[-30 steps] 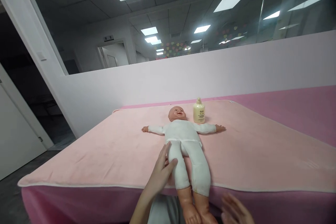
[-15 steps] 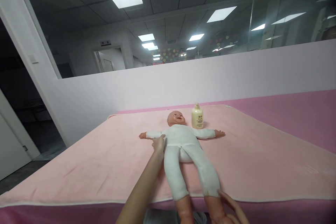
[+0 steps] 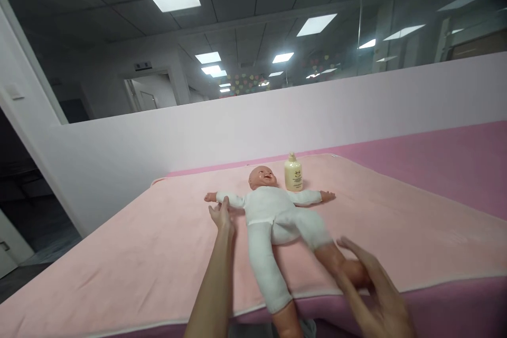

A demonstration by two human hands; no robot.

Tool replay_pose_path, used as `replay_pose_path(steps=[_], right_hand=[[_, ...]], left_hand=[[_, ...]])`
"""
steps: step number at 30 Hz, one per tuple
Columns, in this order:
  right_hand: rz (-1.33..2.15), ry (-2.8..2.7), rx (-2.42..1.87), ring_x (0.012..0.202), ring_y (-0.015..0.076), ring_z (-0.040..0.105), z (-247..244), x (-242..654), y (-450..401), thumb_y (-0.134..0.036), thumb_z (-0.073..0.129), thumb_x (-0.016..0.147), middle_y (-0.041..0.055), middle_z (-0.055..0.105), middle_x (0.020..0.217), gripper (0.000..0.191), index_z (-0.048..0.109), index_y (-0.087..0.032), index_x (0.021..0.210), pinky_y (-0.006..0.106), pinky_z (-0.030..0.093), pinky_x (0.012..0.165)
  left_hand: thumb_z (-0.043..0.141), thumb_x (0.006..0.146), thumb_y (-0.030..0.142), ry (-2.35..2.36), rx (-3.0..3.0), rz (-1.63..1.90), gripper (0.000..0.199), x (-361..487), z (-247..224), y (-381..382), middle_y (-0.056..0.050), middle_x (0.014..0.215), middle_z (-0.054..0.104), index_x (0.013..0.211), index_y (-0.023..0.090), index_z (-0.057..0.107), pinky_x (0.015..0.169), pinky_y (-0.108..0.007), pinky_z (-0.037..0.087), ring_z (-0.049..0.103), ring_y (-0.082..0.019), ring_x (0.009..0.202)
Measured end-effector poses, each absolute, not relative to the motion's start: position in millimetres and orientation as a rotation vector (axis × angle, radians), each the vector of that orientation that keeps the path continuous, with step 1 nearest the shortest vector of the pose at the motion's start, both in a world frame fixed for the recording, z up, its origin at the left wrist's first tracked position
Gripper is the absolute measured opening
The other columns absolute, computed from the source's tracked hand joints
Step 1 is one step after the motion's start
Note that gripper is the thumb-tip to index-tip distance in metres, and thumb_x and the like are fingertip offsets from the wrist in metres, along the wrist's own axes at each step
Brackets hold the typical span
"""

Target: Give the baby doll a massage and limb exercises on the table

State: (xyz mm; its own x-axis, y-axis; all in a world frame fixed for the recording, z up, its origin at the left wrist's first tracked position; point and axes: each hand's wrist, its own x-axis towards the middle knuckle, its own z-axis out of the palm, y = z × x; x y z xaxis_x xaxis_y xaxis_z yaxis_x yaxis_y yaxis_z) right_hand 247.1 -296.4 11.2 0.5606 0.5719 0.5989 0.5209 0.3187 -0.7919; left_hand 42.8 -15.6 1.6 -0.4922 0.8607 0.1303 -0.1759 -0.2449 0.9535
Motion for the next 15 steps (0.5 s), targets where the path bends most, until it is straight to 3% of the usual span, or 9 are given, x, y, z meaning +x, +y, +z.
replay_pose_path(steps=[3, 6, 10, 15], right_hand=[[-0.122, -1.188, -1.208, 0.097, 0.0212, 0.058, 35, 245, -260, -0.036, 0.052, 0.081, 0.0092, 0.057, 0.107, 0.029, 0.062, -0.024, 0.105, 0.030, 0.050, 0.079], [-0.061, -1.418, -1.254, 0.079, 0.0151, 0.058, 43, 237, -217, -0.027, 0.043, 0.085, 0.0066, 0.053, 0.095, 0.023, 0.065, -0.023, 0.093, 0.025, 0.049, 0.066], [-0.070, -1.566, -1.373, 0.065, 0.0118, 0.054, 49, 228, -186, -0.022, 0.044, 0.081, 0.0022, 0.046, 0.082, 0.019, 0.063, -0.023, 0.080, 0.022, 0.043, 0.054], [-0.242, -1.519, -1.438, 0.058, 0.0100, 0.052, 41, 221, -227, -0.025, 0.047, 0.080, 0.0025, 0.050, 0.085, 0.016, 0.063, -0.024, 0.082, 0.019, 0.038, 0.046]], left_hand=[[0.060, 0.074, 0.035, 1.380, 1.389, 1.848, 0.050, 49, 15, -32, -0.011, 0.106, 0.060, 0.120, 0.018, 0.048, 0.083, -0.035, 0.048, 0.058, -0.021, 0.094], [0.055, 0.074, 0.024, 1.366, 2.024, 1.602, 0.041, 63, 19, -45, -0.011, 0.112, 0.059, 0.115, 0.019, 0.057, 0.096, -0.040, 0.040, 0.052, -0.025, 0.107], [0.047, 0.077, 0.016, 1.236, 2.255, 1.349, 0.050, 71, 12, -48, -0.008, 0.124, 0.056, 0.127, 0.022, 0.051, 0.100, -0.036, 0.035, 0.048, -0.022, 0.115], [0.045, 0.083, 0.032, 1.385, 1.836, 1.452, 0.054, 60, 3, -43, -0.008, 0.114, 0.062, 0.136, 0.023, 0.038, 0.089, -0.033, 0.042, 0.057, -0.022, 0.102]])
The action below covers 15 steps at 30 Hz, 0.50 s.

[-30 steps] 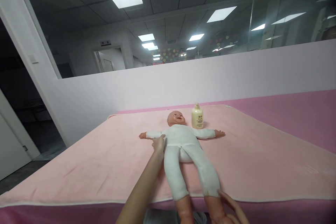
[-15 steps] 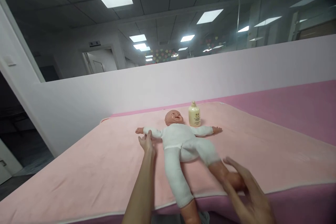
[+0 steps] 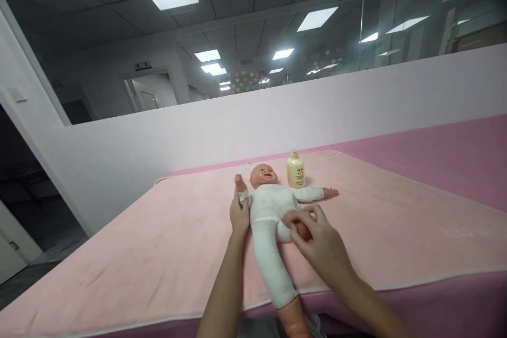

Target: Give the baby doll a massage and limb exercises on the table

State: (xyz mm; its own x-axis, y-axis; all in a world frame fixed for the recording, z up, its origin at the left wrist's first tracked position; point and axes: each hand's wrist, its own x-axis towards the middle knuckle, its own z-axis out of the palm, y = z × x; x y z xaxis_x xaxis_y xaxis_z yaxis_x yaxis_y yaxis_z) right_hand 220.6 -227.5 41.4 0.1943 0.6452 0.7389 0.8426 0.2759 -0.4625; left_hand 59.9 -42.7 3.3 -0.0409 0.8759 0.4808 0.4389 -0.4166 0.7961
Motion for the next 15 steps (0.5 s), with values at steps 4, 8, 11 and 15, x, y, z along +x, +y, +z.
replay_pose_path(steps=[4, 8, 11, 15], right_hand=[[-0.412, -1.483, -1.427, 0.051, 0.0096, 0.053, -2, 215, -280, -0.028, 0.047, 0.081, 0.0040, 0.054, 0.082, 0.019, 0.065, -0.027, 0.086, 0.020, 0.037, 0.042], [-0.367, -1.470, -1.436, 0.051, 0.0107, 0.054, -4, 221, -300, -0.034, 0.050, 0.080, 0.0045, 0.057, 0.081, 0.017, 0.065, -0.027, 0.077, 0.020, 0.040, 0.042], [-0.382, -1.333, -1.360, 0.063, 0.0127, 0.057, 32, 227, -281, -0.035, 0.051, 0.082, 0.0058, 0.056, 0.083, 0.019, 0.065, -0.023, 0.077, 0.020, 0.044, 0.050], [-0.299, -1.377, -1.366, 0.069, 0.0141, 0.058, 57, 228, -218, -0.041, 0.053, 0.082, 0.0049, 0.055, 0.085, 0.023, 0.064, -0.022, 0.082, 0.021, 0.044, 0.053]], left_hand=[[0.039, 0.087, 0.041, 1.701, 1.357, 1.518, 0.054, 55, 4, -40, -0.013, 0.116, 0.060, 0.134, 0.017, 0.033, 0.084, -0.034, 0.044, 0.059, -0.024, 0.100], [0.037, 0.088, 0.039, 1.792, 1.389, 1.616, 0.068, 58, 6, -43, -0.016, 0.121, 0.055, 0.145, 0.015, 0.008, 0.084, -0.037, 0.044, 0.057, -0.026, 0.104], [0.039, 0.086, 0.024, 1.712, 1.877, 1.542, 0.062, 63, 6, -47, -0.012, 0.120, 0.054, 0.145, 0.023, 0.021, 0.087, -0.036, 0.043, 0.053, -0.025, 0.106], [0.037, 0.076, 0.004, 1.544, 2.404, 1.298, 0.060, 65, 5, -51, -0.005, 0.126, 0.050, 0.125, 0.034, 0.054, 0.092, -0.036, 0.039, 0.049, -0.022, 0.107]])
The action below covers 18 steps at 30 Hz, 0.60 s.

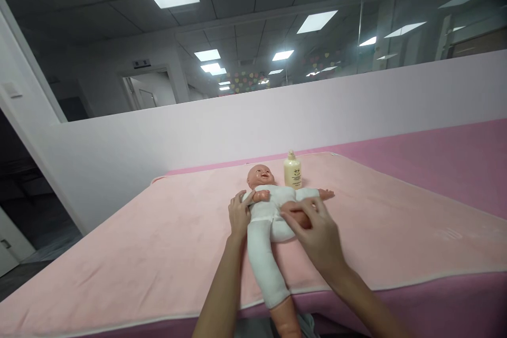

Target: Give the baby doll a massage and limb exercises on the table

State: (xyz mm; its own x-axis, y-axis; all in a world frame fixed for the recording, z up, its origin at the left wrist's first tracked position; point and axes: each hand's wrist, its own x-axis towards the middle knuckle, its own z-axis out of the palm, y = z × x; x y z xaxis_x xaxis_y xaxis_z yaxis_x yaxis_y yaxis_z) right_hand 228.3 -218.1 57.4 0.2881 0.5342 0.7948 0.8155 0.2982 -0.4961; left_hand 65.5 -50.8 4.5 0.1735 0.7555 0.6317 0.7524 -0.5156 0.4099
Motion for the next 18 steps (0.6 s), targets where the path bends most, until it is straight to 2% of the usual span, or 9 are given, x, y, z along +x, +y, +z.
replay_pose_path(steps=[2, 5, 9, 13, 15, 18], right_hand=[[-0.274, -1.430, -1.437, 0.062, 0.0127, 0.056, 51, 229, -190, -0.040, 0.050, 0.084, 0.0039, 0.053, 0.084, 0.023, 0.064, -0.021, 0.082, 0.022, 0.042, 0.049], [-0.256, -1.475, -1.452, 0.062, 0.0121, 0.057, 33, 230, -182, -0.038, 0.047, 0.086, 0.0043, 0.054, 0.089, 0.024, 0.064, -0.021, 0.086, 0.022, 0.043, 0.050], [-0.360, -1.415, -1.401, 0.064, 0.0120, 0.059, -2, 222, -237, -0.038, 0.050, 0.086, 0.0050, 0.057, 0.090, 0.022, 0.066, -0.023, 0.086, 0.021, 0.045, 0.051], [-0.447, -1.342, -1.299, 0.064, 0.0108, 0.060, -32, 210, -292, -0.032, 0.053, 0.086, 0.0064, 0.057, 0.086, 0.017, 0.067, -0.022, 0.082, 0.018, 0.046, 0.051], [-0.466, -1.329, -1.250, 0.063, 0.0104, 0.059, -24, 211, -296, -0.029, 0.057, 0.083, 0.0059, 0.057, 0.084, 0.013, 0.066, -0.021, 0.080, 0.018, 0.046, 0.053], [-0.491, -1.228, -1.187, 0.071, 0.0122, 0.060, 15, 218, -273, -0.028, 0.060, 0.081, 0.0055, 0.057, 0.085, 0.009, 0.065, -0.021, 0.081, 0.019, 0.047, 0.058]], left_hand=[[0.036, 0.074, 0.001, 1.533, 2.426, 1.292, 0.063, 65, 4, -50, -0.004, 0.126, 0.050, 0.124, 0.034, 0.055, 0.093, -0.036, 0.039, 0.048, -0.022, 0.106], [0.037, 0.076, 0.005, 1.527, 2.308, 1.370, 0.061, 64, 2, -47, -0.007, 0.123, 0.052, 0.132, 0.028, 0.047, 0.093, -0.036, 0.039, 0.048, -0.022, 0.107], [0.040, 0.082, 0.018, 1.550, 1.868, 1.586, 0.063, 60, -2, -40, -0.011, 0.122, 0.053, 0.143, 0.020, 0.024, 0.090, -0.034, 0.042, 0.052, -0.022, 0.109], [0.044, 0.084, 0.031, 1.653, 1.345, 1.679, 0.062, 55, -6, -33, -0.013, 0.121, 0.056, 0.140, 0.020, 0.021, 0.084, -0.034, 0.044, 0.058, -0.023, 0.103], [0.045, 0.084, 0.034, 1.662, 1.270, 1.706, 0.065, 53, -7, -31, -0.014, 0.122, 0.056, 0.141, 0.019, 0.018, 0.084, -0.035, 0.044, 0.058, -0.024, 0.103], [0.046, 0.083, 0.031, 1.599, 1.432, 1.717, 0.069, 55, -7, -32, -0.010, 0.121, 0.056, 0.144, 0.024, 0.016, 0.085, -0.034, 0.044, 0.057, -0.022, 0.105]])
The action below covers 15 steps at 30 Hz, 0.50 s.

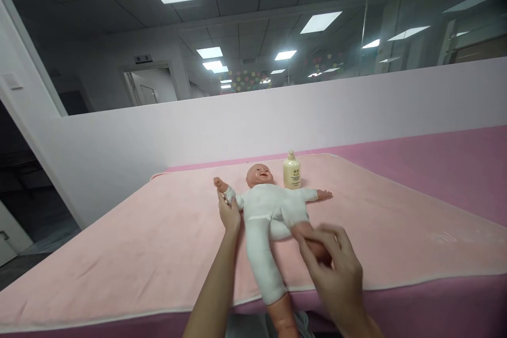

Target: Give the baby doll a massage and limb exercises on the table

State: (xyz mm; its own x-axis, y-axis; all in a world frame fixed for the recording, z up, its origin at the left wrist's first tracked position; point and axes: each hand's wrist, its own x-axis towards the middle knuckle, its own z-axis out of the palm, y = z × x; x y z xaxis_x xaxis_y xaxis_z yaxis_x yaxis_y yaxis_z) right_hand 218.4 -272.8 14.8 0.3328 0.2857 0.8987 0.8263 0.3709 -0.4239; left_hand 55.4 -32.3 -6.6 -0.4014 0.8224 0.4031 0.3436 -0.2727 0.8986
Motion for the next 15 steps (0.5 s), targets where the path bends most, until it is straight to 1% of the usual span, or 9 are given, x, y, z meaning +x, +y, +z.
replay_pose_path(steps=[1, 3, 5, 6, 8, 10, 14, 15], right_hand=[[-0.446, -1.232, -1.209, 0.073, 0.0126, 0.060, 29, 221, -259, -0.029, 0.059, 0.081, 0.0051, 0.057, 0.086, 0.010, 0.065, -0.021, 0.083, 0.020, 0.047, 0.059], [-0.344, -1.294, -1.280, 0.074, 0.0133, 0.059, 49, 224, -229, -0.032, 0.056, 0.082, 0.0041, 0.056, 0.085, 0.014, 0.065, -0.021, 0.079, 0.020, 0.045, 0.058], [-0.263, -1.394, -1.383, 0.069, 0.0127, 0.057, 52, 224, -201, -0.032, 0.052, 0.083, 0.0029, 0.055, 0.084, 0.017, 0.064, -0.022, 0.077, 0.020, 0.042, 0.053], [-0.236, -1.446, -1.412, 0.067, 0.0125, 0.057, 49, 222, -190, -0.031, 0.051, 0.083, 0.0028, 0.055, 0.083, 0.018, 0.064, -0.021, 0.076, 0.020, 0.041, 0.051], [-0.229, -1.510, -1.449, 0.065, 0.0121, 0.056, 37, 217, -179, -0.029, 0.049, 0.084, 0.0035, 0.055, 0.086, 0.018, 0.064, -0.021, 0.079, 0.021, 0.041, 0.050], [-0.237, -1.565, -1.423, 0.066, 0.0121, 0.057, 23, 211, -187, -0.028, 0.048, 0.084, 0.0038, 0.056, 0.089, 0.017, 0.065, -0.022, 0.083, 0.020, 0.041, 0.050], [-0.344, -1.458, -1.307, 0.066, 0.0124, 0.060, -11, 202, -244, -0.029, 0.051, 0.085, 0.0054, 0.058, 0.091, 0.017, 0.067, -0.023, 0.089, 0.021, 0.045, 0.052], [-0.387, -1.410, -1.261, 0.067, 0.0125, 0.060, -20, 200, -261, -0.029, 0.052, 0.084, 0.0058, 0.059, 0.089, 0.016, 0.068, -0.023, 0.086, 0.021, 0.046, 0.053]], left_hand=[[0.046, 0.082, 0.029, 1.572, 1.548, 1.696, 0.067, 57, -6, -34, -0.009, 0.119, 0.057, 0.144, 0.025, 0.019, 0.086, -0.033, 0.043, 0.056, -0.022, 0.105], [0.047, 0.080, 0.024, 1.492, 1.865, 1.607, 0.060, 60, -4, -38, -0.008, 0.116, 0.057, 0.139, 0.027, 0.034, 0.089, -0.034, 0.042, 0.053, -0.022, 0.106], [0.048, 0.078, 0.018, 1.400, 2.167, 1.484, 0.053, 63, -2, -43, -0.007, 0.115, 0.057, 0.130, 0.029, 0.048, 0.092, -0.036, 0.040, 0.051, -0.023, 0.106], [0.048, 0.077, 0.017, 1.369, 2.257, 1.440, 0.051, 64, -1, -44, -0.006, 0.115, 0.057, 0.126, 0.029, 0.052, 0.092, -0.036, 0.039, 0.050, -0.023, 0.106], [0.048, 0.077, 0.016, 1.348, 2.281, 1.427, 0.050, 65, -2, -45, -0.006, 0.115, 0.057, 0.125, 0.030, 0.054, 0.093, -0.036, 0.038, 0.050, -0.022, 0.105], [0.049, 0.078, 0.020, 1.344, 2.158, 1.484, 0.050, 63, -6, -42, -0.008, 0.114, 0.057, 0.127, 0.027, 0.052, 0.093, -0.036, 0.039, 0.051, -0.022, 0.105], [0.052, 0.079, 0.027, 1.331, 1.716, 1.652, 0.050, 59, -13, -31, -0.009, 0.115, 0.058, 0.128, 0.022, 0.047, 0.089, -0.033, 0.042, 0.055, -0.021, 0.104], [0.052, 0.079, 0.028, 1.341, 1.568, 1.686, 0.050, 58, -14, -29, -0.010, 0.115, 0.058, 0.128, 0.021, 0.046, 0.088, -0.032, 0.043, 0.056, -0.021, 0.103]])
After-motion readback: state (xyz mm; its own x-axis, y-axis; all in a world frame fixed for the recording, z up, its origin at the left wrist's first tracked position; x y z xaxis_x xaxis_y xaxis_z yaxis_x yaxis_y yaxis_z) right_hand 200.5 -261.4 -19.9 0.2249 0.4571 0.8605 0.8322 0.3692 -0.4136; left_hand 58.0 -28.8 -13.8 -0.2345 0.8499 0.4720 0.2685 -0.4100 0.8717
